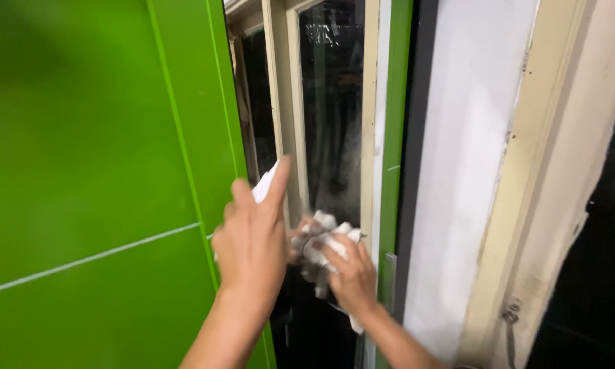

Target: The person sprays a cleaning solution onto a small rectangular mirror mounted on a green wall and wipes it with a white cloth. The person repeatedly sprays and wipes the mirror surface and frame throughout the clip.

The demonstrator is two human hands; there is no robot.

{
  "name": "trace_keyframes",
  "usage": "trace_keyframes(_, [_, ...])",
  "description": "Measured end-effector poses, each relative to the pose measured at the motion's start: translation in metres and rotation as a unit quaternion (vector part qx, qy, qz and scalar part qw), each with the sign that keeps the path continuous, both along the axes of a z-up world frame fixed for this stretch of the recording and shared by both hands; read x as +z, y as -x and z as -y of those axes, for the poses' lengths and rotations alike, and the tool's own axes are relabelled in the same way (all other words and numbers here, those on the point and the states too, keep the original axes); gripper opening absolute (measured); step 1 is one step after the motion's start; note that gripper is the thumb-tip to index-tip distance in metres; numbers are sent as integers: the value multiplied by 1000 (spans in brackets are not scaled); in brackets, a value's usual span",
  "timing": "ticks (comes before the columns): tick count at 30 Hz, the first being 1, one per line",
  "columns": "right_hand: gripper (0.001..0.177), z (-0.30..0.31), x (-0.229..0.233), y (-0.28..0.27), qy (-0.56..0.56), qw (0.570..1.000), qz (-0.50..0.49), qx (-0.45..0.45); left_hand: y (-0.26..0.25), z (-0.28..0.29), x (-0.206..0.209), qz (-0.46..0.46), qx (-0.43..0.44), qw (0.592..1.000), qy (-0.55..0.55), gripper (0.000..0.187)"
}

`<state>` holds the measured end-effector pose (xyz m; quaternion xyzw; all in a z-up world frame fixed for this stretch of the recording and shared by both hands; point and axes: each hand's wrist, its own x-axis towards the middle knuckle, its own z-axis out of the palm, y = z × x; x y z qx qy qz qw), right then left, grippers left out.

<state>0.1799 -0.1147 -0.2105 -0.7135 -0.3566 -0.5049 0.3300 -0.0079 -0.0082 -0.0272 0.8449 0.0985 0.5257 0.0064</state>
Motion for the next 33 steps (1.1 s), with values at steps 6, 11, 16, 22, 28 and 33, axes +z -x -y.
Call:
trace_keyframes(6, [30,24,132,-145,-247,956,-22,-156,16,-28,-7,-29,68,997,32,69])
trace_keyframes(11, [37,-12,159,-100,-303,933,-92,-174,9,-31,-11,-25,79,996,31,64])
trace_keyframes(16, [33,-59,92,-24,-155,969,183,-54,9,-28,-12,-23,98,994,30,60])
trace_keyframes(22, [38,-1,161,-122,-261,937,96,-211,9,-34,-15,-13,94,995,5,67])
trace_keyframes(28, [55,-41,168,-73,-336,937,-90,-42,6,-30,-13,10,101,995,-5,59])
trace_keyframes(33, [34,-72,89,-12,-159,983,91,15,7,-27,-12,-20,110,993,31,58])
